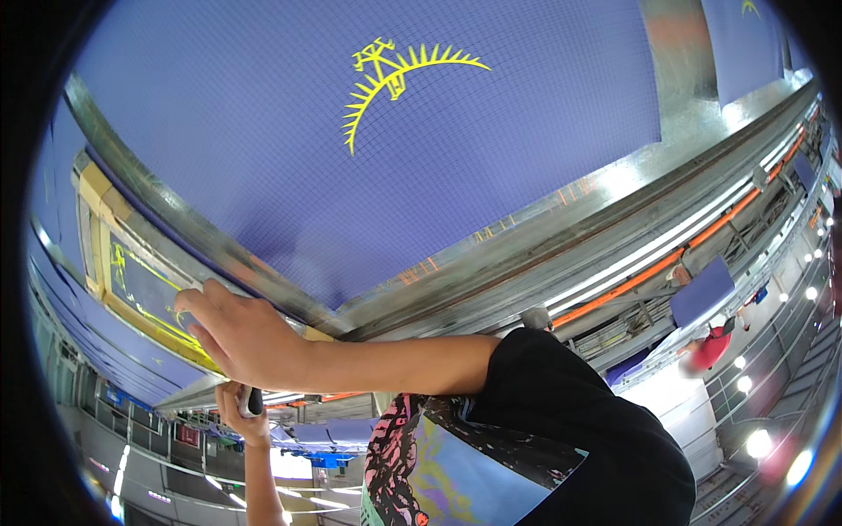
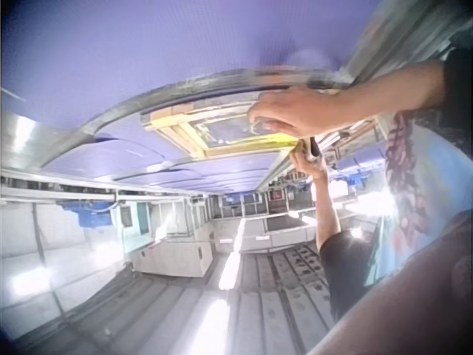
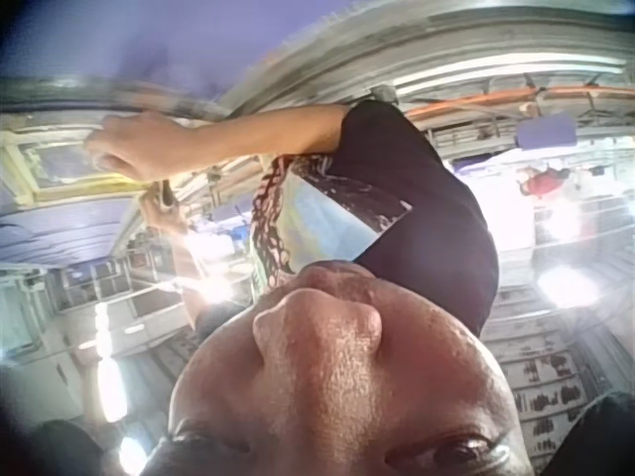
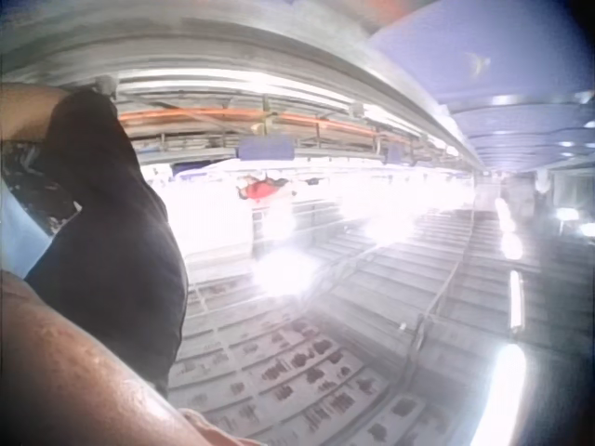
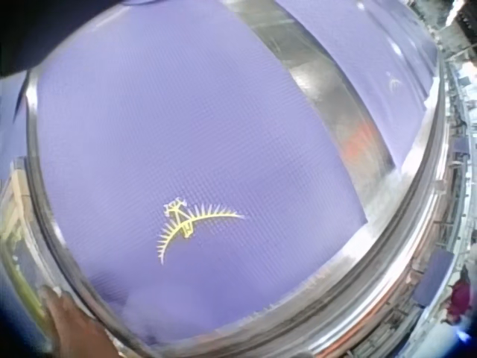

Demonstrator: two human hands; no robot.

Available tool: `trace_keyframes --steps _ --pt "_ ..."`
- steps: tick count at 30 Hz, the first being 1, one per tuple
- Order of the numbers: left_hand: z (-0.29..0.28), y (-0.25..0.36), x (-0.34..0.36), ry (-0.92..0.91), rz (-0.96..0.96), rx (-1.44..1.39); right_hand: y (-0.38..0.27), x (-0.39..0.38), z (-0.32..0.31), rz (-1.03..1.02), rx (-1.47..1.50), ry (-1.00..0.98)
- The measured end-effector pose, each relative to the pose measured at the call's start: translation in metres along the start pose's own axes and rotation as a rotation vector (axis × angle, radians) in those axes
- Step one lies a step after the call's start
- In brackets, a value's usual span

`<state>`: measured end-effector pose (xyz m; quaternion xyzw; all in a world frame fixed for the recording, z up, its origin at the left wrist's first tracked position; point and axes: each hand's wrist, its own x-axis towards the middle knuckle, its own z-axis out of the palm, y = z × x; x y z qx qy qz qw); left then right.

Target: The person pours liquid into a screen printing frame, then uses a squeegee to pull yellow ink across the screen and print a design onto a series of purple t-shirts laid out on a long table.

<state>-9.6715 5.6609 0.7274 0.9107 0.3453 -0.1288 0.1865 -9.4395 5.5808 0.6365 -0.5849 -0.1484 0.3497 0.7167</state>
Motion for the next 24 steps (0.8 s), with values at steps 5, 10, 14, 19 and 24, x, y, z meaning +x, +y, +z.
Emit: trace_keyframes --steps 5,10,14,19,24 --pt "0.001 -0.016 -0.009 -0.006 -0.003 0.026 -0.001 -0.001 -0.001 0.018 -0.021 -0.031" --pt "0.001 -0.016 -0.004 0.003 0.036 0.004 -0.001 0.000 -0.002 0.017 -0.038 -0.028" --pt "0.003 -0.022 -0.008 0.015 0.026 0.025 0.000 -0.001 0.001 0.025 -0.037 -0.033" --pt "0.002 -0.020 -0.008 0.012 0.007 0.041 0.001 0.000 0.003 0.008 -0.041 -0.014" --pt "0.001 -0.027 -0.007 -0.007 0.023 0.045 -0.003 0.002 -0.003 0.109 -0.012 -0.081"
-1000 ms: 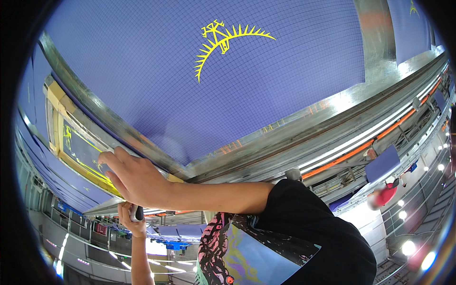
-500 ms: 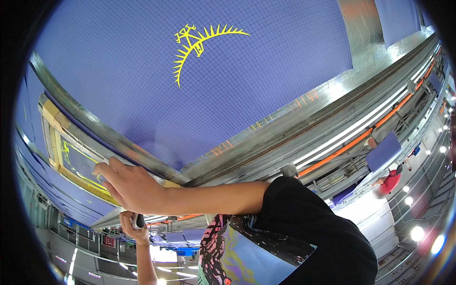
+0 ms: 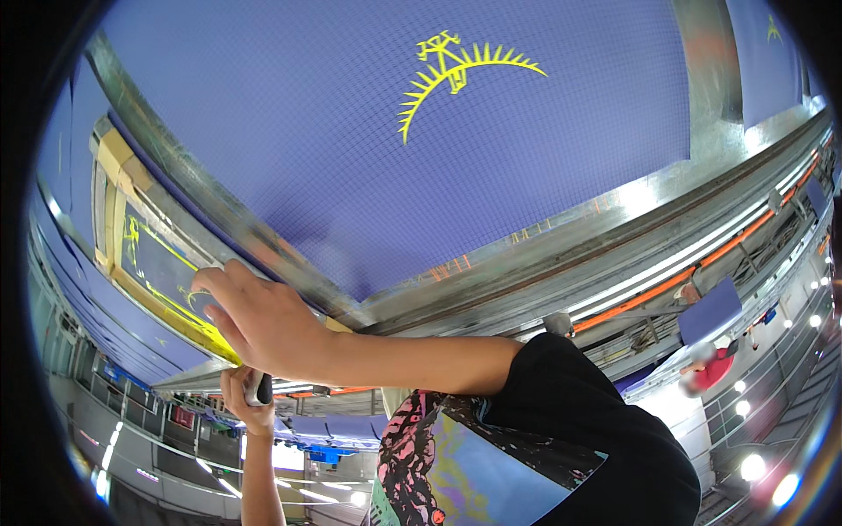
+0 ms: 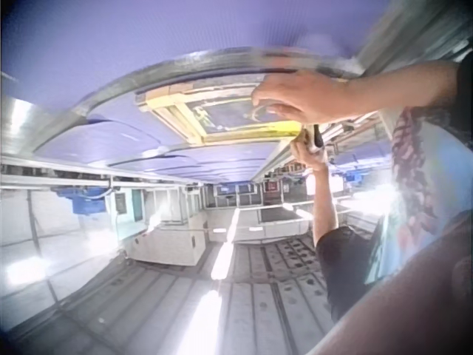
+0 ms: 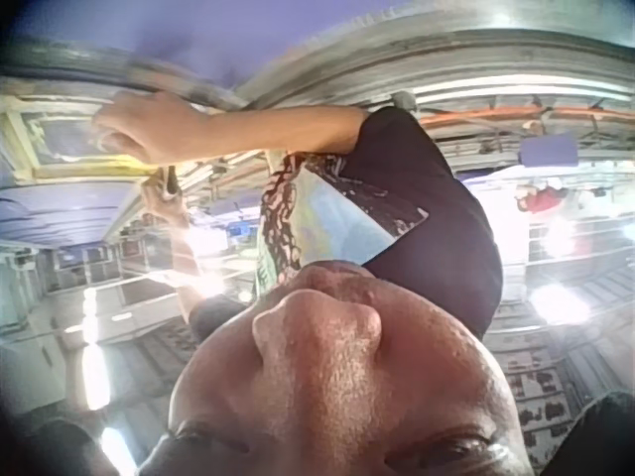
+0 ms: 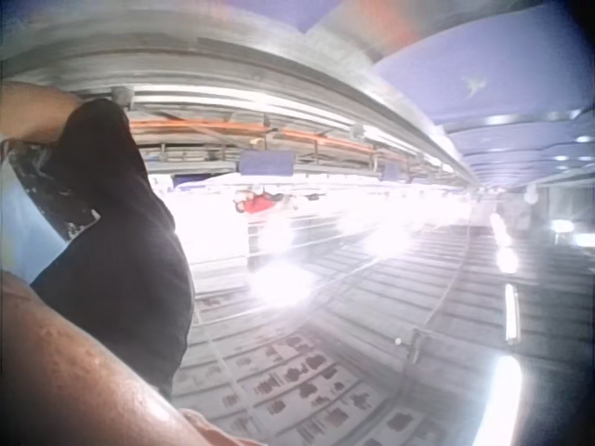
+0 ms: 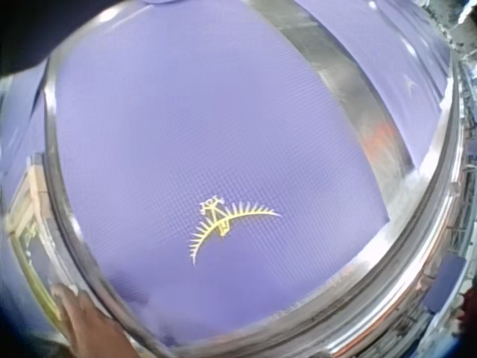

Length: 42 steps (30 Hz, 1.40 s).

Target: The person pours liquid into a screen printing frame, then uses a squeegee to pull yellow ink across the screen and print a design onto a series of purple t-shirts laid out on a long table.

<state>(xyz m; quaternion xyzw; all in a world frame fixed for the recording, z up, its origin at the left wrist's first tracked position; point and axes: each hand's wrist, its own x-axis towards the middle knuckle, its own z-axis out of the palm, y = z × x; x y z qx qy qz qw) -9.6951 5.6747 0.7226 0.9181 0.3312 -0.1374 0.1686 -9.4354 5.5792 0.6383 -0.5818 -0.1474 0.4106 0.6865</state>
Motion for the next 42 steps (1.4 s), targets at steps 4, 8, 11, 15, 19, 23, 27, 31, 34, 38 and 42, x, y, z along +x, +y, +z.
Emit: trace_keyframes --steps 4,8,11,15,19,23,27,31,34,38,42 --pt "0.000 0.010 0.003 0.021 0.046 0.001 0.002 -0.001 0.004 -0.045 -0.009 0.030" --pt "-0.001 0.002 -0.004 0.018 -0.013 0.052 0.004 0.002 0.003 -0.102 0.011 0.068" --pt "0.000 0.000 -0.003 0.027 0.006 0.059 0.004 0.002 0.005 -0.118 0.005 0.072" --pt "0.000 0.003 -0.003 0.037 0.027 0.049 0.003 0.000 0.002 -0.048 -0.013 -0.011" --pt "0.002 0.006 -0.002 0.063 0.016 0.063 0.002 0.005 0.002 -0.120 0.003 0.055" --pt "0.005 0.004 -0.002 0.082 -0.005 0.059 0.000 0.006 0.000 -0.108 -0.007 0.058" --pt "0.008 -0.001 -0.008 0.103 0.007 0.046 0.003 0.005 0.003 -0.149 0.092 0.098" --pt "0.010 0.006 -0.020 0.151 -0.042 0.074 0.004 0.001 0.007 -0.220 -0.002 0.152" --pt "0.021 0.009 -0.025 0.280 -0.013 -0.056 0.003 0.000 0.004 -0.146 0.008 0.087" --pt "0.023 0.007 -0.044 0.351 0.020 -0.031 0.016 -0.002 0.010 -0.102 -0.038 0.030" --pt "0.031 0.015 -0.042 0.363 -0.085 -0.002 0.010 0.003 -0.006 -0.072 -0.152 0.035"
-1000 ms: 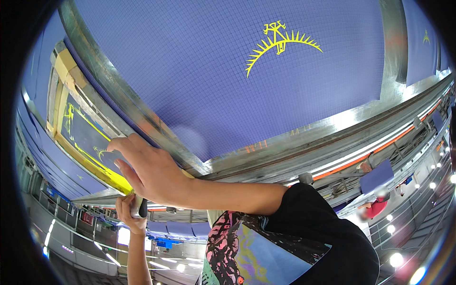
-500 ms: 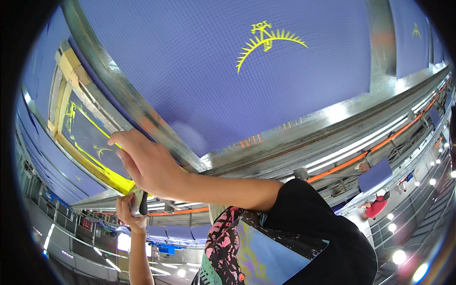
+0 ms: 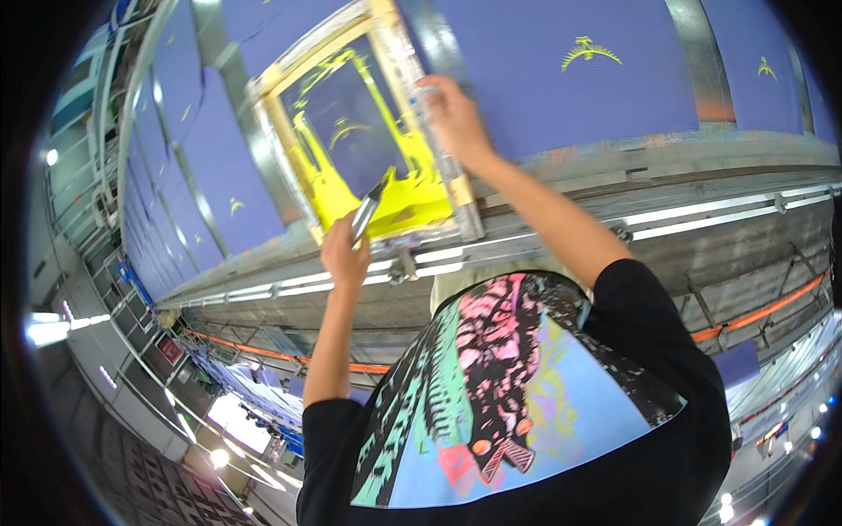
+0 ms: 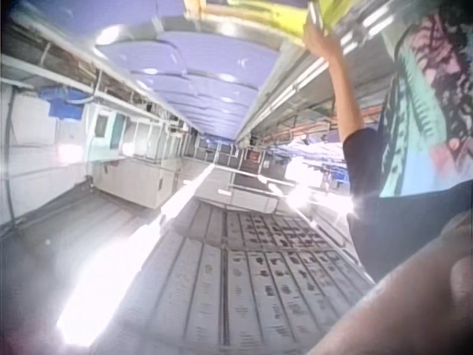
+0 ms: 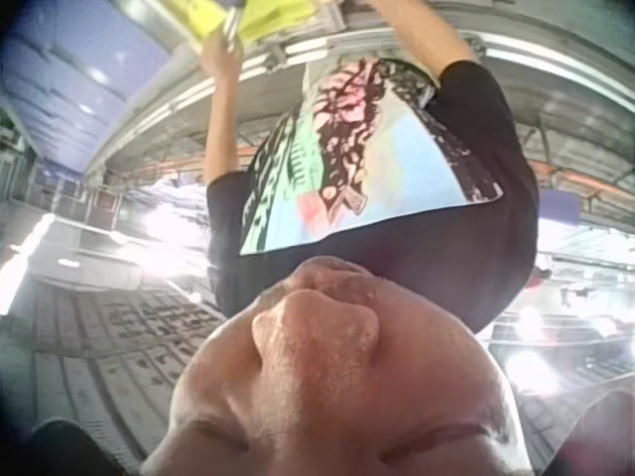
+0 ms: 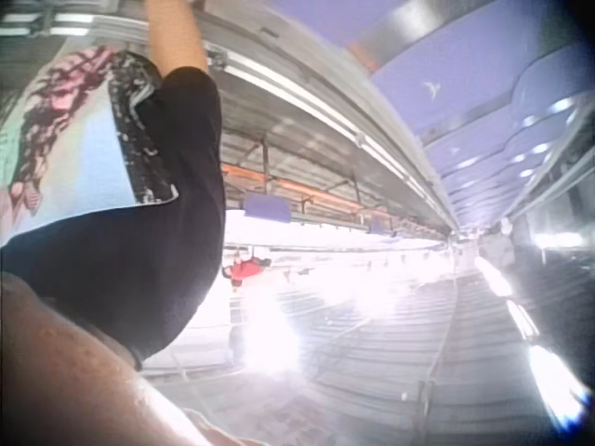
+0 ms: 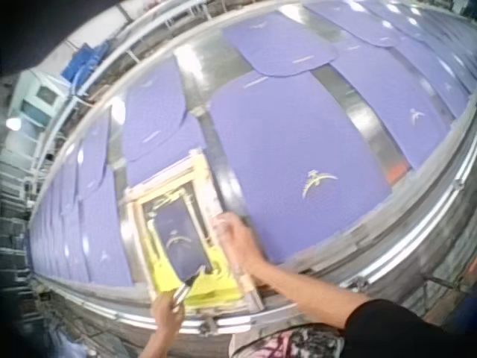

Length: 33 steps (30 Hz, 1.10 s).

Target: The person pours liquid into a screen printing frame, then uses a squeegee to pull yellow ink across the screen and print a design onto a series of purple t-shirts laid out on a long table.

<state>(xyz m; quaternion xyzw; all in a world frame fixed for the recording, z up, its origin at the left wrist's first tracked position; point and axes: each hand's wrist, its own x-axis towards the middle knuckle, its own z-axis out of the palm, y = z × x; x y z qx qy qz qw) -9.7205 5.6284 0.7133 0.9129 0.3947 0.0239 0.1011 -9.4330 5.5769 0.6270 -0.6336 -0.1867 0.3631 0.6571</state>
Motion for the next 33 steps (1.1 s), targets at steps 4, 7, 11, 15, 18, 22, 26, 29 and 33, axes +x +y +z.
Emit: trace_keyframes --steps 4,7,11,15,18,22,26,29,33 --pt "0.007 0.013 0.004 -0.020 0.150 -0.075 0.002 0.006 0.000 -0.079 -0.117 0.041" --pt "0.000 0.020 0.008 0.006 0.448 -0.077 -0.005 0.009 0.002 -0.012 -0.115 -0.030" --pt "-0.001 -0.014 0.017 -0.092 0.687 -0.141 -0.009 0.018 -0.002 0.076 -0.191 0.028" --pt "-0.026 -0.058 0.007 -0.224 0.507 -0.253 -0.002 0.010 0.016 -0.209 -0.499 0.247" --pt "-0.046 -0.071 -0.009 -0.158 0.124 -0.325 -0.004 0.003 0.017 -0.249 -0.522 0.322" --pt "-0.031 -0.102 -0.028 0.074 -0.205 -0.375 -0.013 -0.008 0.017 -0.287 -0.534 0.308" --pt "-0.011 -0.083 -0.041 0.347 -0.237 -0.389 -0.020 -0.010 0.020 -0.339 -0.524 0.317" --pt "-0.001 -0.052 -0.042 0.272 -0.265 -0.449 -0.019 -0.009 0.021 -0.321 -0.555 0.309" --pt "-0.009 -0.032 -0.018 0.085 -0.183 -0.593 -0.021 -0.007 0.018 -0.307 -0.550 0.273"
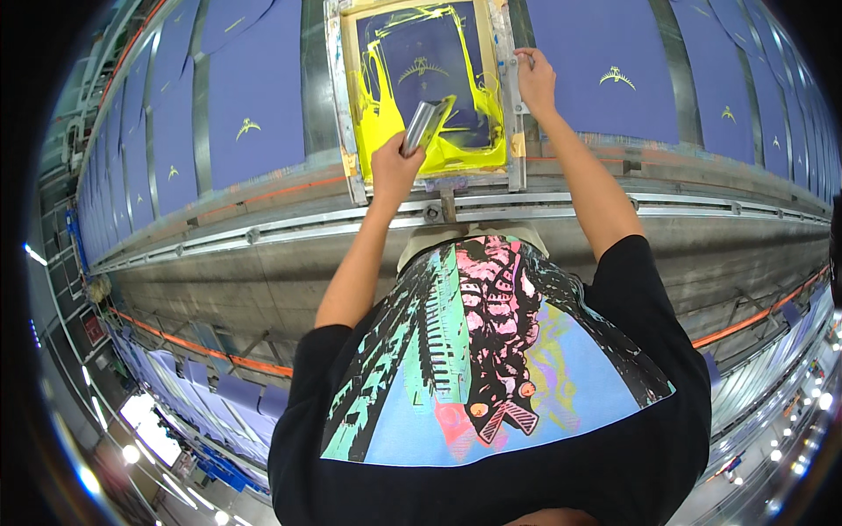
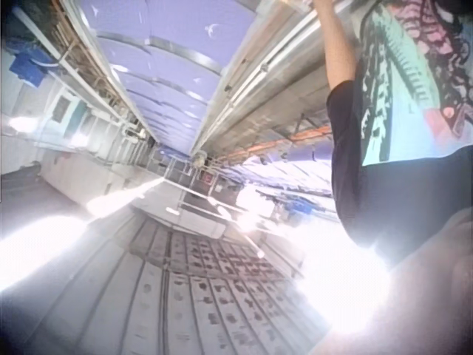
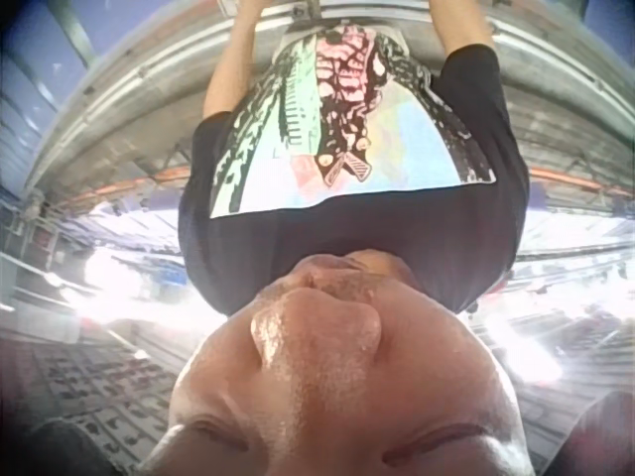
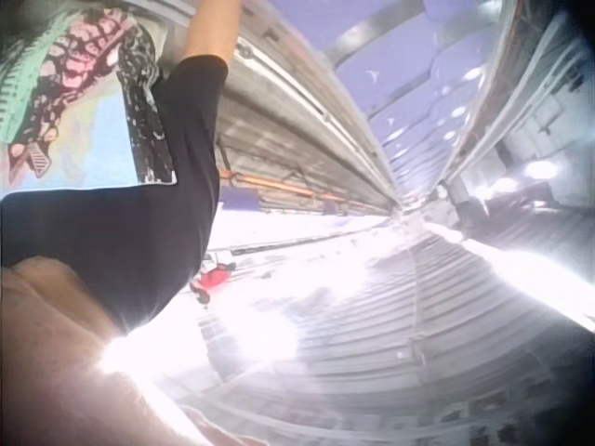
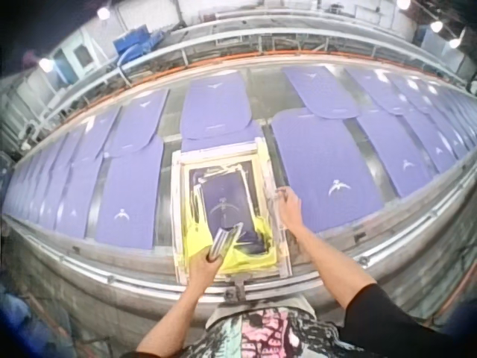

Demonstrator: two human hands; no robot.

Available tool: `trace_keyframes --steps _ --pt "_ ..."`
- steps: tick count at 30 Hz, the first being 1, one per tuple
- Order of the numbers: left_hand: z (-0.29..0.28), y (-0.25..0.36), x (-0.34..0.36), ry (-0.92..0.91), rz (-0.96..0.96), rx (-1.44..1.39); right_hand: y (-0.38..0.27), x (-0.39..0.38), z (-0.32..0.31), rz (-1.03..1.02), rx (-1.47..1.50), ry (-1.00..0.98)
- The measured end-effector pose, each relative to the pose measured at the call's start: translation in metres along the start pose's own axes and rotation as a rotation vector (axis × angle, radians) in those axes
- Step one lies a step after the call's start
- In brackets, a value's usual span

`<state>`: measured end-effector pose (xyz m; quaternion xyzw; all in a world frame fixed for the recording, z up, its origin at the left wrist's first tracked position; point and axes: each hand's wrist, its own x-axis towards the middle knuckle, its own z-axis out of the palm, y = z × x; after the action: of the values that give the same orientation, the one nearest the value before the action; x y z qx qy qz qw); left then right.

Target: The person pours liquid into a screen printing frame, then uses a squeegee to pull yellow ink across the screen and print a design onto a series of purple t-shirts laid out on a long table.

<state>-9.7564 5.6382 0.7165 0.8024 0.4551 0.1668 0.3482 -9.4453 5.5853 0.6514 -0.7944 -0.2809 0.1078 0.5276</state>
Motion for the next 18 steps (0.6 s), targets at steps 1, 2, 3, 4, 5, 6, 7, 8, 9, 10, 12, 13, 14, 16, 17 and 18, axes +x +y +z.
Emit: trace_keyframes --steps 1,2,3,4,5,6,7,8,9,10,12,13,14,16,17,18 --pt "-0.004 0.002 0.007 -0.053 0.015 0.020 0.001 0.001 0.000 0.001 0.006 0.001" --pt "-0.010 0.003 0.012 -0.064 0.041 0.034 0.002 0.001 0.000 0.002 0.012 0.004" --pt "-0.018 0.001 0.019 -0.077 0.071 0.049 0.004 0.001 0.001 0.005 0.018 0.010" --pt "-0.027 -0.003 0.025 -0.087 0.103 0.066 0.007 0.001 0.002 -0.013 0.021 0.021" --pt "-0.035 -0.013 0.030 -0.095 0.108 0.154 0.011 -0.002 0.003 -0.031 0.023 0.034" --pt "-0.043 -0.019 0.036 -0.102 0.103 0.172 0.011 0.002 0.005 -0.058 0.028 0.055" --pt "-0.051 -0.024 0.039 -0.110 0.092 0.191 0.005 0.002 0.004 -0.006 0.027 0.022" --pt "-0.058 -0.029 0.043 -0.118 0.083 0.209 -0.001 -0.001 0.004 0.046 0.026 -0.010" --pt "-0.062 -0.032 0.050 -0.216 -0.032 0.235 -0.004 -0.003 0.002 0.101 0.020 -0.039" --pt "-0.059 -0.035 0.059 -0.282 -0.030 0.192 0.001 0.000 0.005 0.095 0.001 -0.036" --pt "-0.048 -0.044 0.077 -0.411 -0.031 0.104 0.017 0.004 0.016 0.081 -0.037 -0.035" --pt "-0.041 -0.039 0.088 -0.547 -0.089 0.058 0.022 0.005 0.018 0.058 -0.036 -0.019" --pt "-0.032 -0.033 0.100 -0.646 -0.046 0.106 0.027 0.005 0.019 0.036 -0.036 -0.002" --pt "-0.016 -0.023 0.121 -0.836 0.035 0.193 0.027 0.008 0.021 0.016 -0.047 0.000" --pt "-0.005 -0.023 0.133 -0.942 -0.002 0.217 0.024 0.007 0.020 0.020 -0.054 -0.011" --pt "0.006 -0.030 0.144 -1.038 -0.044 0.242 0.019 0.007 0.021 0.018 -0.055 -0.025"
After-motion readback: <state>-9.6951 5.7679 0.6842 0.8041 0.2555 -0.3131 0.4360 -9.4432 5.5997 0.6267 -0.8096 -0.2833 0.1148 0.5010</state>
